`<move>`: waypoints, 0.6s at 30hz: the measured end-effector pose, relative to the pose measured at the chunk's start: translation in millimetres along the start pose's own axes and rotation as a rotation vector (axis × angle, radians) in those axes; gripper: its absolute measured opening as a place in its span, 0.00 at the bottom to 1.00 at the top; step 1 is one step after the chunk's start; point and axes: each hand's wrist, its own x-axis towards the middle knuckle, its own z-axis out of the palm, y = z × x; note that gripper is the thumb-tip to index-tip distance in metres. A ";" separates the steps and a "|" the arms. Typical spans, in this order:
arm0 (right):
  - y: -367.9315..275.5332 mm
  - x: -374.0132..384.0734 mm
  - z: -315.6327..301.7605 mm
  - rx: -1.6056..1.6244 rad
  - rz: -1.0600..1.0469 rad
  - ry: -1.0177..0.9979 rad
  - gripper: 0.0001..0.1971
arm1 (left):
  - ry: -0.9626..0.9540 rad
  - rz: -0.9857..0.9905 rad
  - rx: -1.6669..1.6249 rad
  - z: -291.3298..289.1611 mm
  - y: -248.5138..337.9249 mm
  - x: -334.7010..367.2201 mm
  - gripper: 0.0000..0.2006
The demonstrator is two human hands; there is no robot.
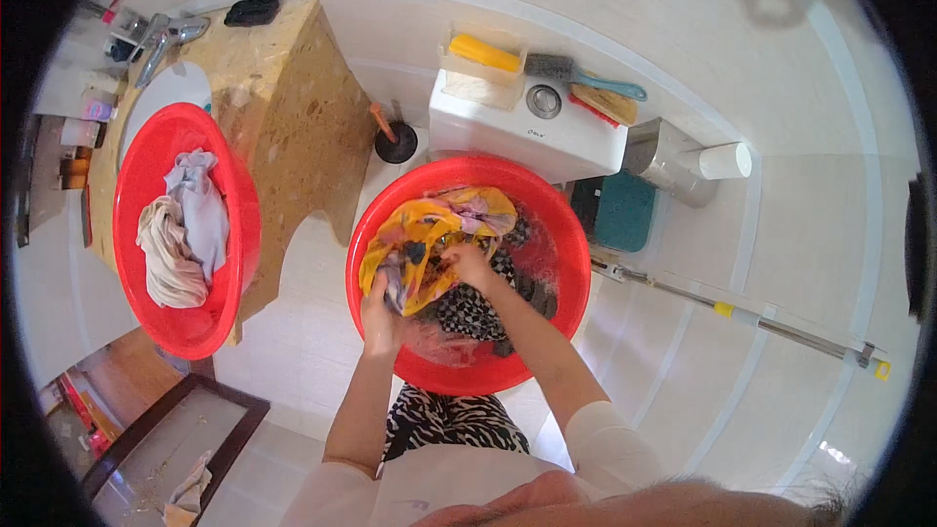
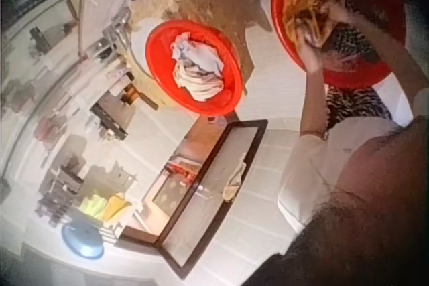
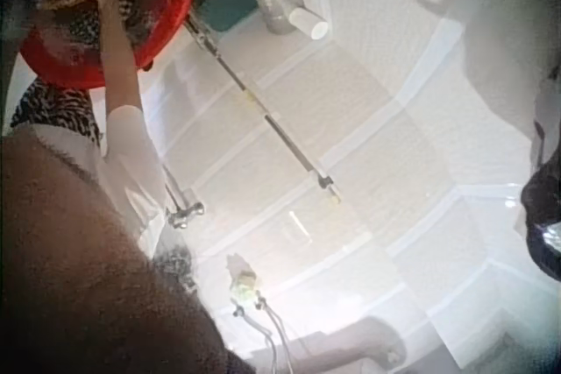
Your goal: Hand washing clothes in a red plastic basin in a bathroom.
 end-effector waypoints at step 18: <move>-177.7 -129.0 -133.8 0.547 0.037 0.357 0.12 | 0.146 0.141 0.430 -104.6 -12.1 28.6 0.19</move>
